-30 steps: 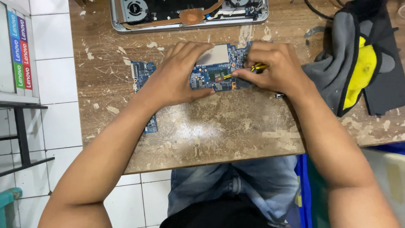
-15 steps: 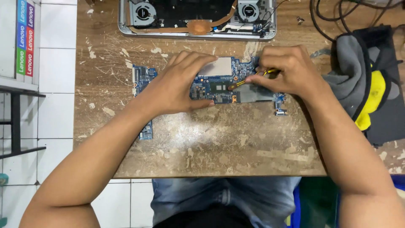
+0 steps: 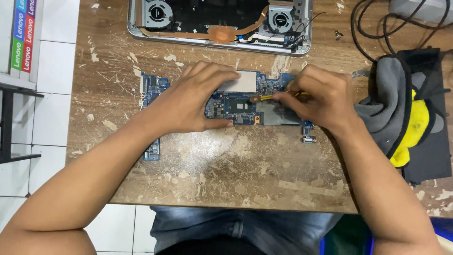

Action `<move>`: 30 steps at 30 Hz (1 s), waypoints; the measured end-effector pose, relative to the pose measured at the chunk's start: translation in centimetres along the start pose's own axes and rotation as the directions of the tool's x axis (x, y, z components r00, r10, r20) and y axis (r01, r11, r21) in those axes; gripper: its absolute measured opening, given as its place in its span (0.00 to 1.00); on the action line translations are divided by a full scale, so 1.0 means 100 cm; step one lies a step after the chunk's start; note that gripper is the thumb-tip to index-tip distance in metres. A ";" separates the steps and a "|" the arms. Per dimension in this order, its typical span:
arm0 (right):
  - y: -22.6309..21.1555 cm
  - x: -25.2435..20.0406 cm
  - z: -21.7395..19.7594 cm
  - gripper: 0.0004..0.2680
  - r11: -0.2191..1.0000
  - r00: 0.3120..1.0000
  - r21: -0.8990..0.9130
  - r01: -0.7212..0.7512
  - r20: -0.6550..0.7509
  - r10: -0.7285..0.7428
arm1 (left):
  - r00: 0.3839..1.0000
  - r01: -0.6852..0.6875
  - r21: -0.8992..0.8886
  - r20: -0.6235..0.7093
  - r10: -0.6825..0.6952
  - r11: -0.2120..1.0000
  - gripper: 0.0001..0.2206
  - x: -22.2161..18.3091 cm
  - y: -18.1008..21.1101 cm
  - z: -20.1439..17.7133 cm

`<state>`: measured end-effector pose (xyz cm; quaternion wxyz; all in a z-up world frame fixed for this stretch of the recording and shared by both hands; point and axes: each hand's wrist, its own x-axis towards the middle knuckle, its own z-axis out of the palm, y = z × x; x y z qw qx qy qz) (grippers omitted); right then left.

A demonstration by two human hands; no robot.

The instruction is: Disassembling a laptop motherboard by removing screws with a screwdriver and disconnecting internal ribbon cables by hand.

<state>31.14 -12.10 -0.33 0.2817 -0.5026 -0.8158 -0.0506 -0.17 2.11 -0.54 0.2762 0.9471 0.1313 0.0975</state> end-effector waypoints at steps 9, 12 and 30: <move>-0.001 0.002 0.003 0.16 0.994 0.994 0.097 -0.039 0.108 0.028 | 1.000 -0.002 -0.014 -0.009 0.002 1.000 0.35 -0.001 -0.001 -0.001; -0.002 0.002 0.002 0.14 0.987 0.995 0.156 -0.048 0.095 0.034 | 0.999 -0.021 -0.004 -0.027 0.021 1.000 0.34 -0.002 -0.003 0.000; -0.002 0.003 -0.001 0.18 0.988 0.983 0.129 -0.083 0.173 0.060 | 1.000 -0.003 -0.005 0.004 0.003 1.000 0.35 -0.001 -0.002 0.000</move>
